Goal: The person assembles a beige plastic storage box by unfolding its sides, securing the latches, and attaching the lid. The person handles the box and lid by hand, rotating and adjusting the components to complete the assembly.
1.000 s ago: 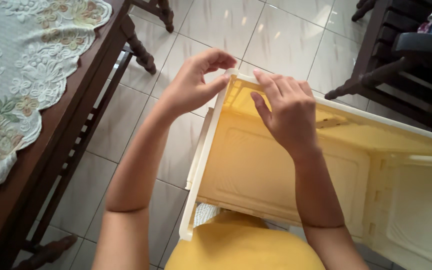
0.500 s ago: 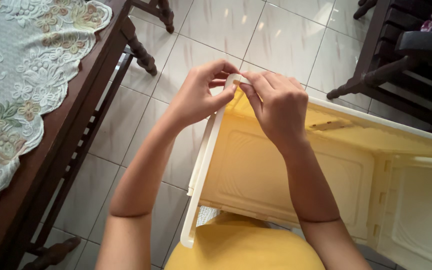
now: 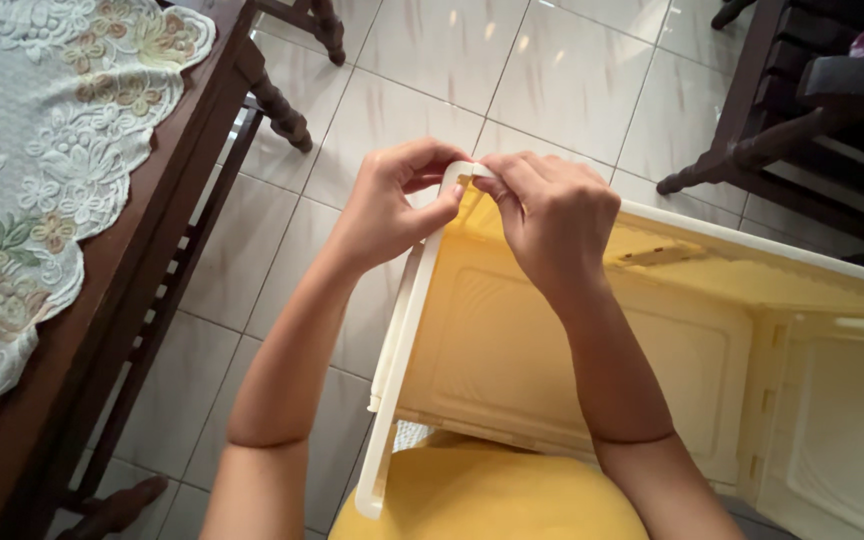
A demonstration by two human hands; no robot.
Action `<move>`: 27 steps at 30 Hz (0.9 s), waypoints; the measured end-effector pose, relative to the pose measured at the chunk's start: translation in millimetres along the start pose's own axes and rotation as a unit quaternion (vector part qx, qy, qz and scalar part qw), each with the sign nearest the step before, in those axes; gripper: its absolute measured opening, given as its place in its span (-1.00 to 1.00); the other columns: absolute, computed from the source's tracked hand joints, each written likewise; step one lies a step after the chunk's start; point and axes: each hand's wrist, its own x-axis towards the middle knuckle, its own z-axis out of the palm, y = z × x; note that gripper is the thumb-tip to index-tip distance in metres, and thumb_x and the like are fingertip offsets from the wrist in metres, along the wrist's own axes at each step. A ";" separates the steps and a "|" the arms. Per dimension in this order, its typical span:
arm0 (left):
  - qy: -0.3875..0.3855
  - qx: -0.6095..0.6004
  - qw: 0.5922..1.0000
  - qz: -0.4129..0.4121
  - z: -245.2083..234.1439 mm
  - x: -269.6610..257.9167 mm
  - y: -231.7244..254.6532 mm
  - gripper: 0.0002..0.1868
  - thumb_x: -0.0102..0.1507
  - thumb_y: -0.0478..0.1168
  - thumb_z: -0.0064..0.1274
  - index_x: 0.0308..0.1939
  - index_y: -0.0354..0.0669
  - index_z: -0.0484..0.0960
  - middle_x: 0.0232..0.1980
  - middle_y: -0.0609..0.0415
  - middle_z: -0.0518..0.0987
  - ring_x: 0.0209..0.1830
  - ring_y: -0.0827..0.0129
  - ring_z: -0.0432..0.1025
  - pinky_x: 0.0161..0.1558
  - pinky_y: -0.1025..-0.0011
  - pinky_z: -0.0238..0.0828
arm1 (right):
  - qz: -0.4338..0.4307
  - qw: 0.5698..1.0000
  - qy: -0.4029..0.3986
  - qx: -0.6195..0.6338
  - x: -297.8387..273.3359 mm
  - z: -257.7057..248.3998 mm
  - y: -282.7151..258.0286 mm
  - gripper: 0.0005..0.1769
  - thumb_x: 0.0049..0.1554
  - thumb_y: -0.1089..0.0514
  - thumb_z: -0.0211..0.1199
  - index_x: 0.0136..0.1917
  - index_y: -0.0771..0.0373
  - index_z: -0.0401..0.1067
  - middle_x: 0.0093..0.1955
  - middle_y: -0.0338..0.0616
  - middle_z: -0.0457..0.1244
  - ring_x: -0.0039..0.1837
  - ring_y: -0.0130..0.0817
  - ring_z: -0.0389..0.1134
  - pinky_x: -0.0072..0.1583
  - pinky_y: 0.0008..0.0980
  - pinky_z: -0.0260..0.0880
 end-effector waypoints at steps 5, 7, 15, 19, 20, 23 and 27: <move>0.006 -0.001 1.000 -0.012 1.2 -0.7 3.1 -0.76 0.26 -0.39 0.10 0.00 -0.40 0.63 -0.08 0.04 0.68 0.03 0.47 0.58 0.29 0.40 0.52 | 0.014 1.000 0.001 0.008 1.4 0.3 1.0 -0.90 0.22 0.09 0.41 -0.08 0.12 0.59 -0.16 -0.31 0.40 -0.19 -0.29 0.37 -0.14 -0.27 0.29; 0.009 -0.007 1.000 -0.011 2.1 -1.4 3.2 -0.76 0.26 -0.39 0.09 0.01 -0.41 0.62 -0.07 0.02 0.68 0.04 0.47 0.58 0.28 0.41 0.52 | 0.020 1.000 0.002 0.008 1.1 0.2 1.3 -0.89 0.22 0.07 0.41 -0.08 0.11 0.58 -0.17 -0.32 0.40 -0.19 -0.30 0.38 -0.14 -0.27 0.29; 0.005 -0.027 1.000 -0.006 7.1 -5.3 -15.0 -0.71 0.37 -0.36 0.06 0.16 -0.42 0.52 0.00 0.07 0.61 0.06 0.52 0.52 0.21 0.47 0.49 | -0.008 0.999 0.044 -0.023 -9.4 7.1 7.0 -0.84 0.22 0.02 0.41 -0.03 0.12 0.58 -0.16 -0.33 0.39 -0.12 -0.34 0.41 -0.06 -0.27 0.31; -0.011 -0.039 0.998 -0.052 5.0 -6.0 -24.4 -0.71 0.38 -0.37 0.02 0.19 -0.36 0.54 -0.10 0.16 0.53 -0.12 0.63 0.43 -0.11 0.60 0.42 | -0.010 0.998 0.049 -0.041 -20.0 -0.3 13.1 -0.76 0.20 -0.01 0.42 0.02 0.16 0.56 -0.14 -0.26 0.39 -0.06 -0.28 0.40 0.00 -0.23 0.29; -0.014 -0.046 0.997 -0.059 5.9 -6.6 -24.8 -0.70 0.39 -0.36 0.00 0.20 -0.34 0.54 -0.09 0.17 0.54 -0.14 0.65 0.42 -0.14 0.62 0.39 | -0.013 0.998 0.046 -0.041 -23.5 -6.1 15.9 -0.74 0.20 -0.01 0.42 0.05 0.18 0.55 -0.11 -0.24 0.39 -0.03 -0.27 0.40 0.04 -0.23 0.29; -0.022 -0.038 0.998 -0.053 9.2 -4.0 -15.8 -0.70 0.40 -0.37 -0.06 0.22 -0.31 0.54 -0.06 0.20 0.57 -0.11 0.67 0.41 -0.09 0.64 0.39 | -0.019 0.998 0.032 -0.042 -32.3 -29.3 24.7 -0.68 0.20 -0.01 0.41 0.11 0.22 0.53 -0.05 -0.20 0.38 0.04 -0.24 0.38 0.14 -0.20 0.29; -0.015 0.243 0.967 0.077 15.1 -10.2 33.3 -0.68 0.42 -0.34 0.03 0.24 -0.38 0.53 0.16 -0.08 0.58 0.14 0.29 0.46 0.16 0.37 0.40 | -0.032 0.997 0.015 -0.072 -38.0 -80.7 41.6 -0.62 0.17 -0.05 0.44 0.12 0.23 0.52 -0.01 -0.15 0.37 0.06 -0.22 0.35 0.16 -0.17 0.25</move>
